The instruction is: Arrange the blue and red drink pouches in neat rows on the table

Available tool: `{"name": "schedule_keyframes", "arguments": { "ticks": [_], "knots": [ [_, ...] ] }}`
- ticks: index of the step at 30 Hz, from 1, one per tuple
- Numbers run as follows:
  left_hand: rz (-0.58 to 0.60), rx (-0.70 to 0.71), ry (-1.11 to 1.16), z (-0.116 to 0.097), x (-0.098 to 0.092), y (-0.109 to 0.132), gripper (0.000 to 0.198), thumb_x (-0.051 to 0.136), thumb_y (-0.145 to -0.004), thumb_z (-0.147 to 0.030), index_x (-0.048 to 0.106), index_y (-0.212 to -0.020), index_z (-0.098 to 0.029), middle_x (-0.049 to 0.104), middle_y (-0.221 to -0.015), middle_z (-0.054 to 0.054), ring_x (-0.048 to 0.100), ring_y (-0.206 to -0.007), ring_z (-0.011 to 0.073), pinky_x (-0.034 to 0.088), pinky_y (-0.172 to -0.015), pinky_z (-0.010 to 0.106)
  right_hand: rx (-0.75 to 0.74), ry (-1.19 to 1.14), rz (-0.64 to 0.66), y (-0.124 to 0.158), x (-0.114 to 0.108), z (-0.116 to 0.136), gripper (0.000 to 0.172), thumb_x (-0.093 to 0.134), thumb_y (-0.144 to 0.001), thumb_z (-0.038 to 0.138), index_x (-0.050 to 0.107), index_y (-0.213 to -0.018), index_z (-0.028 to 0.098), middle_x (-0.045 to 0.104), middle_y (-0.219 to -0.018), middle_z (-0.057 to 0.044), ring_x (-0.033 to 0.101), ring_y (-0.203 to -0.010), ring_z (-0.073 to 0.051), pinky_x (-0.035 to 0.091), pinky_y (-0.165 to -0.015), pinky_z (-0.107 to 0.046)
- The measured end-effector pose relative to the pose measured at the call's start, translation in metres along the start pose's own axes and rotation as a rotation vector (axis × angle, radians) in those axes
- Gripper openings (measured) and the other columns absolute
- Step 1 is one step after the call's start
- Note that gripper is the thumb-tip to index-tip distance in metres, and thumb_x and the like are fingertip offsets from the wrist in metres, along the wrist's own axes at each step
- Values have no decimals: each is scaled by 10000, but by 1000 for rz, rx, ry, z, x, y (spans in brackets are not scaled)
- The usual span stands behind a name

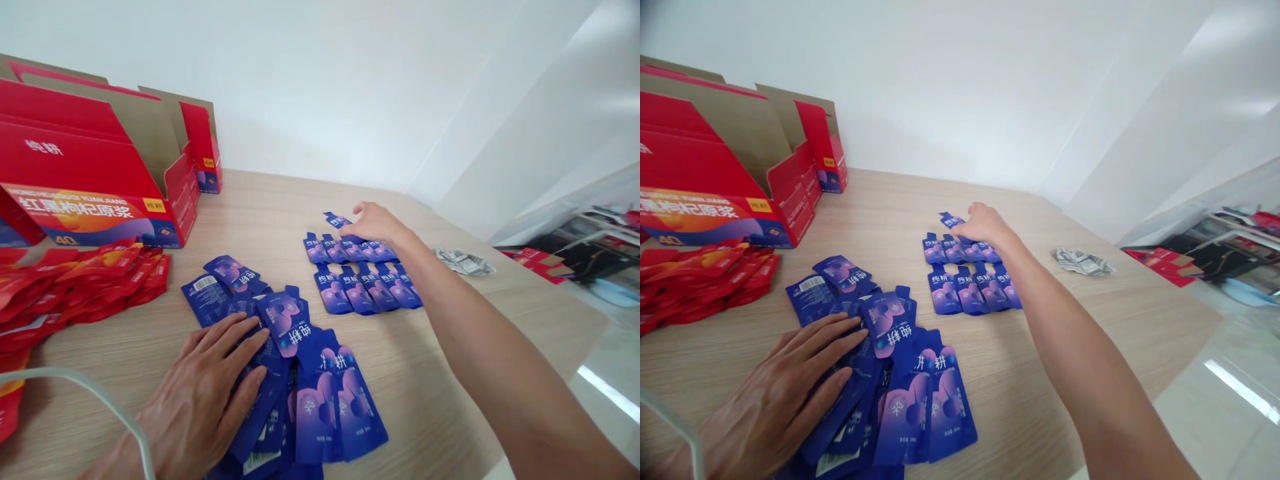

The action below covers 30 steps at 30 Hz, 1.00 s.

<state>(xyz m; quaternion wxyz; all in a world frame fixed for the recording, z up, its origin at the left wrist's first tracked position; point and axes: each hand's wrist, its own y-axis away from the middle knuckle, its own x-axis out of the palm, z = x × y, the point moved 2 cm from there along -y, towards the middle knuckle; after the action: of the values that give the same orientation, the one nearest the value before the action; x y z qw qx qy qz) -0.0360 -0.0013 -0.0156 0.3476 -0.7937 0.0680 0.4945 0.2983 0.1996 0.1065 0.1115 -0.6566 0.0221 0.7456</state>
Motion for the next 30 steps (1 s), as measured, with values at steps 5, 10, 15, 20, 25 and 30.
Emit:
{"name": "schedule_keyframes", "arguments": {
  "ticks": [5, 10, 15, 20, 25, 30],
  "knots": [
    [-7, 3, -18, 2, 2, 1, 475, 421, -1125, -506, 721, -1436, -309, 733, -1488, 56, 663, -1401, 324, 545, -1177, 530, 200, 73, 17, -25, 29, -65, 757, 892, -764, 490, 715, -1350, 45, 757, -1291, -250, 730, -1244, -379, 582, -944, -350],
    [-2, 2, -15, 5, 5, 4, 467, 464, -1109, -514, 701, -1463, -325, 731, -1494, 43, 643, -1431, 311, 520, -1208, 494, 283, 96, 48, -29, 54, -82, 756, 864, -784, 564, 723, -1340, 72, 751, -1316, -242, 743, -1228, -368, 597, -913, -351],
    [1, -1, -11, 8, 5, 4, 475, 489, -1103, -503, 660, -1515, -342, 701, -1541, 20, 619, -1463, 304, 510, -1219, 488, 320, 101, 61, -28, 58, -81, 744, 848, -805, 594, 722, -1353, 107, 738, -1356, -232, 725, -1266, -378, 602, -967, -399],
    [24, 76, -33, 10, 2, 2, 472, 521, -1096, -477, 647, -1530, -338, 707, -1534, 17, 642, -1439, 293, 552, -1174, 463, 343, 96, 83, -25, 64, -77, 733, 849, -840, 606, 715, -1381, 129, 718, -1398, -238, 692, -1326, -391, 588, -1038, -454],
    [-1, -1, -11, 6, 3, 2, 469, 476, -1111, -491, 690, -1488, -312, 715, -1517, 47, 643, -1436, 307, 538, -1196, 500, 312, 85, 94, -15, 57, -63, 700, 853, -874, 582, 723, -1352, 87, 683, -1416, -301, 633, -1389, -451, 541, -1100, -569],
    [7, -19, 24, 2, 3, 1, 458, 469, -1112, -479, 724, -1451, -305, 729, -1493, 79, 652, -1426, 321, 531, -1206, 533, -16, -48, 106, 20, 39, -8, 686, 781, -973, 551, 624, -1522, 171, 723, -1419, -169, 687, -1329, -296, 519, -1125, -398]
  ]
}}
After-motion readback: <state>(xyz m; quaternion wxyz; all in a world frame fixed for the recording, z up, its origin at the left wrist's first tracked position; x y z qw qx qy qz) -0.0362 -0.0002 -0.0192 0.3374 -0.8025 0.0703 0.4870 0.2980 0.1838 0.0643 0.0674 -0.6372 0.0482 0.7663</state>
